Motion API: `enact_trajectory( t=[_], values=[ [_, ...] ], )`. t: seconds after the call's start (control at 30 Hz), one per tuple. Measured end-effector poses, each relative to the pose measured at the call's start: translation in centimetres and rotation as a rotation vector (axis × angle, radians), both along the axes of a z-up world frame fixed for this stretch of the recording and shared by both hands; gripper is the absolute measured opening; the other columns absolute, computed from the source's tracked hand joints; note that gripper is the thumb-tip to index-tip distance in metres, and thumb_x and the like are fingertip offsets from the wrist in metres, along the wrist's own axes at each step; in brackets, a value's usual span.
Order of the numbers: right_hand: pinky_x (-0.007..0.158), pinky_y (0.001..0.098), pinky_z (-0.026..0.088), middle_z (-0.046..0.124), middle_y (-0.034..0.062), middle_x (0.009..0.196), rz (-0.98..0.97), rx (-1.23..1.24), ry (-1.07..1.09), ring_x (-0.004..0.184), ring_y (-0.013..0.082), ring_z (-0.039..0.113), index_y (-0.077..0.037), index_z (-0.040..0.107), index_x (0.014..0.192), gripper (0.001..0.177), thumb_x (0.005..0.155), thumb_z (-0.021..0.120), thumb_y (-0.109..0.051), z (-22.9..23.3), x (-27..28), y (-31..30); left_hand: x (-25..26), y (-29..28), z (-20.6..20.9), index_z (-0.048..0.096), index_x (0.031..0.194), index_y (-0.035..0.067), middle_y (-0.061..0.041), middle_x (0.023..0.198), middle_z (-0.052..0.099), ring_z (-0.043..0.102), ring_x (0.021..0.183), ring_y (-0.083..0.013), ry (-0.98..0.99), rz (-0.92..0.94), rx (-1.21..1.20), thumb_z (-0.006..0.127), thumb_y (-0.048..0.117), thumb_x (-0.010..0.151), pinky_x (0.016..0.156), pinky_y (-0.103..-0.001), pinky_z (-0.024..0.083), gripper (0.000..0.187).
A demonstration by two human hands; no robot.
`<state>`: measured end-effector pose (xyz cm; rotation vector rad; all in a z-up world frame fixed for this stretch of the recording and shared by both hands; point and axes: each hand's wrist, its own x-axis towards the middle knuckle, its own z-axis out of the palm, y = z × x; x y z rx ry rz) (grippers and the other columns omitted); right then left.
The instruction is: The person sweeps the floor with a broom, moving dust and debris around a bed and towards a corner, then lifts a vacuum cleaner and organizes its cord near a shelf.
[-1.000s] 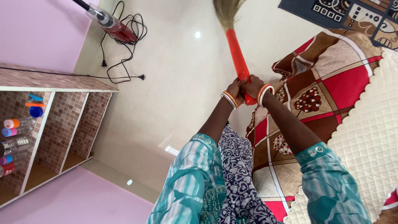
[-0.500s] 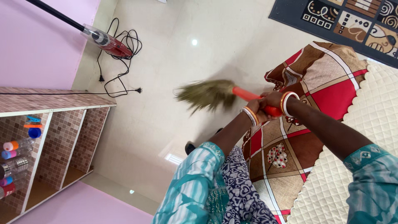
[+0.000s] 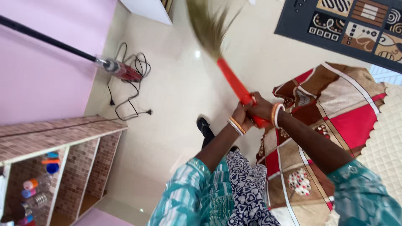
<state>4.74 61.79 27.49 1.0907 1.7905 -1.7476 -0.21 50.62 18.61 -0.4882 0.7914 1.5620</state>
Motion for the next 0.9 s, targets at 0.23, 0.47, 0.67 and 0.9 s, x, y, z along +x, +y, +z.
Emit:
enact_trajectory(
  t=[0.23, 0.47, 0.67, 0.9],
  values=[
    [0.057, 0.0384, 0.061, 0.072, 0.0208, 0.105, 0.136, -0.177, -0.038, 0.081, 0.0291, 0.072, -0.004, 0.045, 0.145, 0.070, 0.083, 0.074, -0.016, -10.6, -8.8, -0.7, -9.7, -4.1, -8.3, 0.048, 0.132, 0.003, -0.024, 0.127, 0.059, 0.068, 0.105, -0.0397, -0.228, -0.118, 0.041, 0.057, 0.036, 0.097, 0.074, -0.051, 0.061, 0.049],
    [0.047, 0.0429, 0.057, 0.071, 0.0201, 0.103, -0.402, -0.229, -0.126, 0.075, 0.0314, 0.072, -0.011, 0.041, 0.144, 0.067, 0.086, 0.070, -0.024, -9.9, -12.5, 1.4, -17.6, 2.8, -11.1, 0.047, 0.133, 0.005, -0.020, 0.126, 0.055, 0.062, 0.103, -0.0397, -0.041, -0.571, 0.028, 0.062, 0.041, 0.097, 0.081, -0.059, 0.059, 0.053],
    [0.046, 0.0418, 0.060, 0.063, 0.0262, 0.108, -0.248, -0.179, -0.058, 0.070, 0.0265, 0.071, -0.008, 0.022, 0.142, 0.072, 0.085, 0.065, -0.007, -0.9, -14.7, 3.4, -16.3, 3.6, 0.3, 0.033, 0.142, 0.022, -0.013, 0.128, 0.053, 0.062, 0.106, -0.0350, 0.055, -0.250, -0.092, 0.069, 0.026, 0.089, 0.076, -0.063, 0.059, 0.064],
    [0.034, 0.0342, 0.051, 0.064, 0.0223, 0.077, -0.170, -0.601, -0.019, 0.043, 0.0256, 0.062, -0.013, 0.028, 0.146, 0.062, 0.091, 0.056, -0.012, -2.1, -19.4, 1.1, -18.8, -0.5, 2.8, 0.024, 0.131, 0.020, -0.022, 0.108, 0.061, 0.052, 0.041, -0.0246, 0.163, 0.215, -0.296, 0.066, 0.020, 0.090, 0.028, -0.036, 0.046, 0.058]
  ],
)
